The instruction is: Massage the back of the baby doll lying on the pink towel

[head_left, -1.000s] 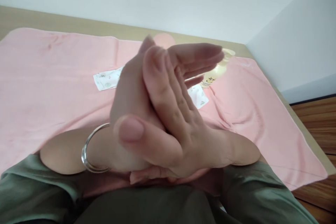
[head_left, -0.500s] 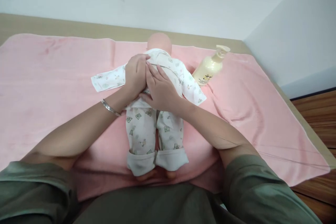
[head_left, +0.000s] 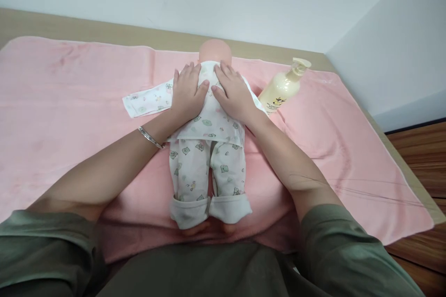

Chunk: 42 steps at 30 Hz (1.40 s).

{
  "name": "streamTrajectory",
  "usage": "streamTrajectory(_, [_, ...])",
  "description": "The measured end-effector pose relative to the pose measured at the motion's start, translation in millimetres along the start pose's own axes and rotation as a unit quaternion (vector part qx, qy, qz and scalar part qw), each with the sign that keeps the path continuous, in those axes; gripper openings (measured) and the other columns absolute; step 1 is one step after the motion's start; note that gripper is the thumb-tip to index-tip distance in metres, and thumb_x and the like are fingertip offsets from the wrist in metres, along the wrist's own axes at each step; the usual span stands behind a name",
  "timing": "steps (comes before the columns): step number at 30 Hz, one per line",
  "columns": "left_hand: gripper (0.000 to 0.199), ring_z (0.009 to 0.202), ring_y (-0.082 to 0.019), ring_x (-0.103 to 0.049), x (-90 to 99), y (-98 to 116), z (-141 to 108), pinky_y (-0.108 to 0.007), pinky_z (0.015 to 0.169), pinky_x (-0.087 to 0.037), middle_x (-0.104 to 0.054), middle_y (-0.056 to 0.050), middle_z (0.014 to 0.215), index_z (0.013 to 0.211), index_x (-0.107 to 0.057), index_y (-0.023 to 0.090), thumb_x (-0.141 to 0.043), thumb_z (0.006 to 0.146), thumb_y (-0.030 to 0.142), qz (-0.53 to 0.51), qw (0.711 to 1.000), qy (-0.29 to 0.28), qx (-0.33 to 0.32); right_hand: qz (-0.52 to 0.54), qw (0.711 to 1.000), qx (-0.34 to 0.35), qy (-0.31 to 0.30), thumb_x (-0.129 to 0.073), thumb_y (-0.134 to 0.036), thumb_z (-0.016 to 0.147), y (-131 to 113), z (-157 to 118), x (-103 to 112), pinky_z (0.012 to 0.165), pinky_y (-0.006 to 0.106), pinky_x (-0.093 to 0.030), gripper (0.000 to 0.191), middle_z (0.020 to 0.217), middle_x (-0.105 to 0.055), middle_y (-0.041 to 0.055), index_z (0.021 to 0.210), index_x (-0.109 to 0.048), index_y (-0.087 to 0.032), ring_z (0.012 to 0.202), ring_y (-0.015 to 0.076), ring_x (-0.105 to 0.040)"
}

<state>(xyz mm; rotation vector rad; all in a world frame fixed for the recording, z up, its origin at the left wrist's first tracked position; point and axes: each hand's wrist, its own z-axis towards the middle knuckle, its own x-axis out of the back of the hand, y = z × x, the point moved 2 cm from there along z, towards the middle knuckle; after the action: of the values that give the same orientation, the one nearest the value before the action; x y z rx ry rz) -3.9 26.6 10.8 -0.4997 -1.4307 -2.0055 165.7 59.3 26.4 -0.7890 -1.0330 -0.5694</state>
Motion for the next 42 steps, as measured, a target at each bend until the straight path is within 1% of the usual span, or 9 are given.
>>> streamTrajectory(4, [0.074, 0.161, -0.029, -0.037, 1.5, -1, -1, -0.052, 0.142, -0.010, -0.050, -0.009, 0.168, 0.154, -0.051, 0.017, -0.034, 0.095, 0.059, -0.001, 1.000, -0.008, 0.007, -0.036, 0.996, -0.072, 0.030, -0.033, -0.040, 0.108, -36, -24, -7, 0.141, 0.065, -0.023, 0.071, 0.175, -0.032, 0.0262, 0.166, -0.035, 0.001, 0.168, 0.0408, -0.028])
streamTrajectory(9, [0.080, 0.154, -0.022, -0.040, 0.3, -3, 1, -0.048, 0.141, -0.015, -0.056, -0.001, 0.162, 0.148, -0.053, 0.017, -0.022, 0.093, 0.065, -0.003, 1.000, 0.000, 0.015, -0.020, 0.999, -0.002, 0.033, -0.035, -0.029, 0.103, -73, -45, -12, 0.142, 0.069, -0.015, 0.066, 0.177, -0.034, 0.0171, 0.166, -0.041, -0.009, 0.171, 0.0396, -0.021])
streamTrajectory(14, [0.065, 0.149, -0.022, -0.046, 0.5, -2, 1, -0.047, 0.138, -0.020, -0.061, -0.002, 0.156, 0.145, -0.056, 0.019, -0.028, 0.096, 0.050, -0.001, 1.000, 0.005, 0.002, 0.007, 0.998, 0.057, -0.032, -0.039, -0.038, 0.105, -34, -16, -6, 0.144, 0.066, -0.010, 0.063, 0.179, -0.034, 0.0067, 0.165, -0.045, -0.020, 0.172, 0.0318, -0.022])
streamTrajectory(18, [0.057, 0.152, -0.030, -0.050, -0.3, -5, 2, -0.049, 0.138, -0.025, -0.063, -0.011, 0.155, 0.142, -0.062, 0.022, -0.038, 0.096, 0.047, -0.007, 1.000, 0.021, -0.017, 0.020, 0.998, 0.027, -0.046, -0.035, -0.053, 0.109, -4, 3, 2, 0.140, 0.071, -0.012, 0.065, 0.182, -0.024, 0.0054, 0.168, -0.038, -0.025, 0.172, 0.0337, -0.018])
streamTrajectory(23, [0.052, 0.153, -0.032, -0.050, -8.5, -18, 6, -0.050, 0.137, -0.030, -0.065, -0.007, 0.152, 0.136, -0.064, 0.029, -0.042, 0.098, 0.056, -0.033, 0.998, 0.050, -0.029, -0.028, 0.994, -0.101, -0.035, -0.034, -0.043, 0.109, -27, -11, 1, 0.141, 0.064, -0.016, 0.074, 0.181, -0.019, 0.0219, 0.172, -0.023, -0.004, 0.172, 0.0374, -0.017])
streamTrajectory(29, [0.059, 0.142, -0.029, -0.056, -6.2, -12, 5, -0.053, 0.133, -0.034, -0.071, -0.007, 0.144, 0.134, -0.067, 0.022, -0.039, 0.091, 0.050, -0.020, 0.998, 0.063, -0.016, -0.050, 0.994, -0.095, -0.020, -0.037, -0.039, 0.108, -61, -32, -3, 0.139, 0.069, -0.020, 0.070, 0.181, -0.020, 0.0201, 0.171, -0.028, -0.008, 0.172, 0.0416, -0.014])
streamTrajectory(33, [0.051, 0.132, -0.028, -0.064, 2.7, 2, 6, -0.051, 0.123, -0.046, -0.074, -0.009, 0.138, 0.129, -0.070, 0.020, -0.043, 0.088, 0.036, -0.041, 0.997, 0.050, 0.042, -0.060, 0.997, -0.019, -0.054, -0.035, -0.031, 0.107, -50, -19, 2, 0.141, 0.067, -0.013, 0.065, 0.182, -0.023, 0.0109, 0.170, -0.034, -0.017, 0.173, 0.0368, -0.015])
streamTrajectory(36, [0.036, 0.126, -0.030, -0.066, 6.8, 9, 7, -0.052, 0.117, -0.050, -0.076, -0.010, 0.130, 0.116, -0.072, 0.022, -0.045, 0.092, 0.027, -0.047, 0.995, 0.047, 0.075, -0.047, 0.995, 0.036, -0.075, -0.036, -0.040, 0.109, -27, -2, 4, 0.141, 0.068, -0.010, 0.062, 0.182, -0.026, 0.0065, 0.169, -0.037, -0.023, 0.172, 0.0341, -0.017])
streamTrajectory(42, [0.023, 0.129, -0.037, -0.064, 0.0, 6, 9, -0.059, 0.122, -0.044, -0.074, -0.011, 0.125, 0.110, -0.069, 0.027, -0.052, 0.096, 0.033, -0.036, 0.996, 0.067, 0.050, -0.039, 0.999, -0.035, -0.007, -0.029, -0.058, 0.111, -4, 5, 0, 0.138, 0.067, -0.022, 0.071, 0.178, -0.032, 0.0168, 0.168, -0.036, -0.016, 0.169, 0.0368, -0.027])
